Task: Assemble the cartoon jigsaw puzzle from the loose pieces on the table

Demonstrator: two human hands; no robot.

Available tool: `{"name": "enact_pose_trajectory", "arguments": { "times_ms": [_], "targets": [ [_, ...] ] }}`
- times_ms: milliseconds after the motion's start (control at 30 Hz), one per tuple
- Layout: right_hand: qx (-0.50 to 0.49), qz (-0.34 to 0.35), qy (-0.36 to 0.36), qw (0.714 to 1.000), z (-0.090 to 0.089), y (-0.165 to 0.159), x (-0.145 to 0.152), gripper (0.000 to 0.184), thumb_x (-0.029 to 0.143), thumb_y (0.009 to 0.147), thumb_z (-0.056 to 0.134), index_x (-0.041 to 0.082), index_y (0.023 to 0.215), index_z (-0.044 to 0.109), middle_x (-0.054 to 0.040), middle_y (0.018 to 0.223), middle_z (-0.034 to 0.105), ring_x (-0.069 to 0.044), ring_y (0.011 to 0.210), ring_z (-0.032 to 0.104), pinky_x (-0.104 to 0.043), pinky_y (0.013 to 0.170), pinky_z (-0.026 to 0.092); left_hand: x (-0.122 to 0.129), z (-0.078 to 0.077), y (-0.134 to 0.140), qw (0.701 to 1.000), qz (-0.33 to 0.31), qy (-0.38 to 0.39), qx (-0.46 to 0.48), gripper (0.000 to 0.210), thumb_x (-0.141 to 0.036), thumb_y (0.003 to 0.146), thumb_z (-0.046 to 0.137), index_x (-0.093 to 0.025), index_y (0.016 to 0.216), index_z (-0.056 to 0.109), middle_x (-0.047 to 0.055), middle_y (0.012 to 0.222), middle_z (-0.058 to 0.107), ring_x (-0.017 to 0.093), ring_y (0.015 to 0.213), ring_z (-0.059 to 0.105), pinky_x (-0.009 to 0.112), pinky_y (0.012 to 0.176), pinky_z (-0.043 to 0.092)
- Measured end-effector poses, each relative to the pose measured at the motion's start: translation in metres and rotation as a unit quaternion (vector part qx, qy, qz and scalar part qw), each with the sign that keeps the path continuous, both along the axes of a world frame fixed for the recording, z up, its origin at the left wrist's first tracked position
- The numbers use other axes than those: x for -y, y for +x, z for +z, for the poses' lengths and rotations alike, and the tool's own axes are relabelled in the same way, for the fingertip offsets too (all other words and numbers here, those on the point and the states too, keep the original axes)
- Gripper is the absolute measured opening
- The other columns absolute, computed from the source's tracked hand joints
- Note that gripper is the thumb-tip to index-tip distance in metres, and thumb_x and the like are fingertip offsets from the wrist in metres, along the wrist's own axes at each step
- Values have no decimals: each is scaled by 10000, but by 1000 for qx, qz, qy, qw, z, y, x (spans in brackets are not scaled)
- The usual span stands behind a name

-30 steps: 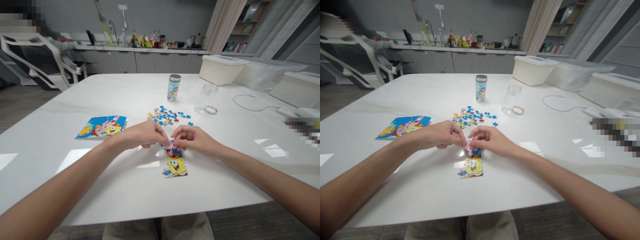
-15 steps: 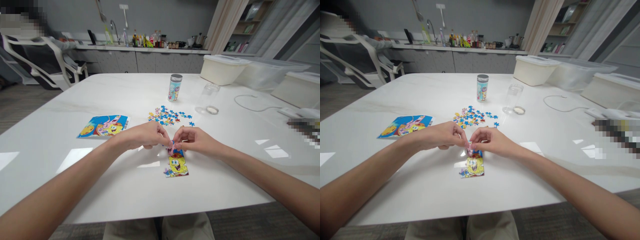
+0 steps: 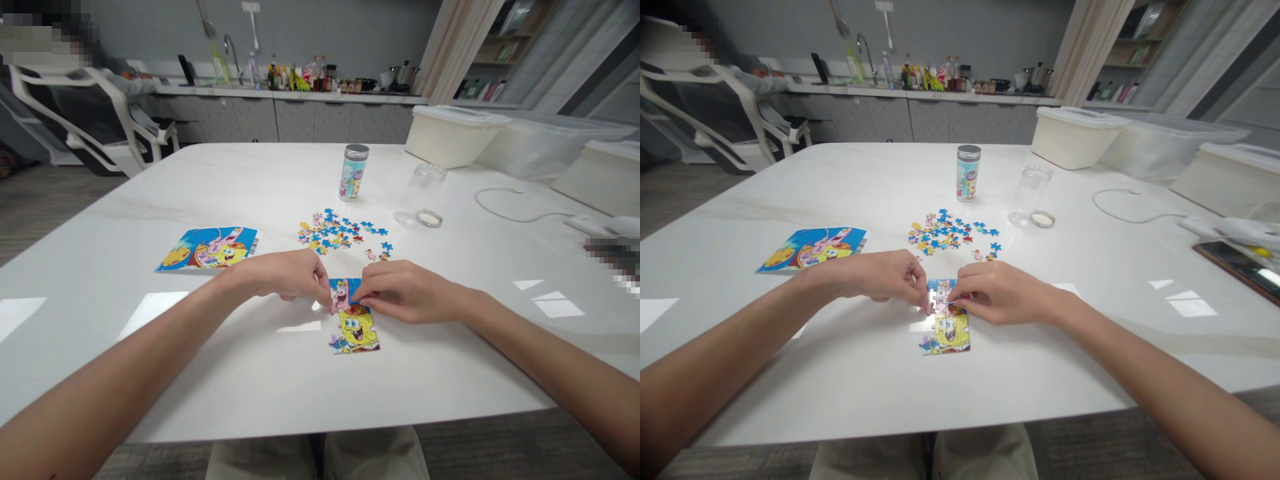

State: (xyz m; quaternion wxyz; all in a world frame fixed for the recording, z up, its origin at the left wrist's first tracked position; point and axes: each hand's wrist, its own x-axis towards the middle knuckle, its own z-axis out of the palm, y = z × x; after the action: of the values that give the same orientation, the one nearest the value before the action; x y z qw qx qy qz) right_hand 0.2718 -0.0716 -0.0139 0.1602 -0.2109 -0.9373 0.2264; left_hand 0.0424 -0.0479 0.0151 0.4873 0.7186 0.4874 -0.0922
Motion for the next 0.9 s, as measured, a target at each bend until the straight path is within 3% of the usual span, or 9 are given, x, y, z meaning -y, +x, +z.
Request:
{"name": "enact_pose_trajectory", "arguments": {
  "times_ms": [233,900],
  "targets": [
    [33,63,3,997,1,3,2,247,285,934,513,189,1020,724,-55,784,617,-132,670,525,-250,595,377,0,-6,1,1000,-1,7,-18,227,-422,613,692,-215,706,687,-42,559,346,100,488,244,277,451,174],
    [53,45,-17,997,0,3,3,262,285,933,502,197,993,742,-38,738,595,-113,622,492,-236,565,343,3,3,2,997,-30,45,-60,277,-452,640,662,-222,793,674,-15,674,524,91,488,311,261,442,236]
  ]
}}
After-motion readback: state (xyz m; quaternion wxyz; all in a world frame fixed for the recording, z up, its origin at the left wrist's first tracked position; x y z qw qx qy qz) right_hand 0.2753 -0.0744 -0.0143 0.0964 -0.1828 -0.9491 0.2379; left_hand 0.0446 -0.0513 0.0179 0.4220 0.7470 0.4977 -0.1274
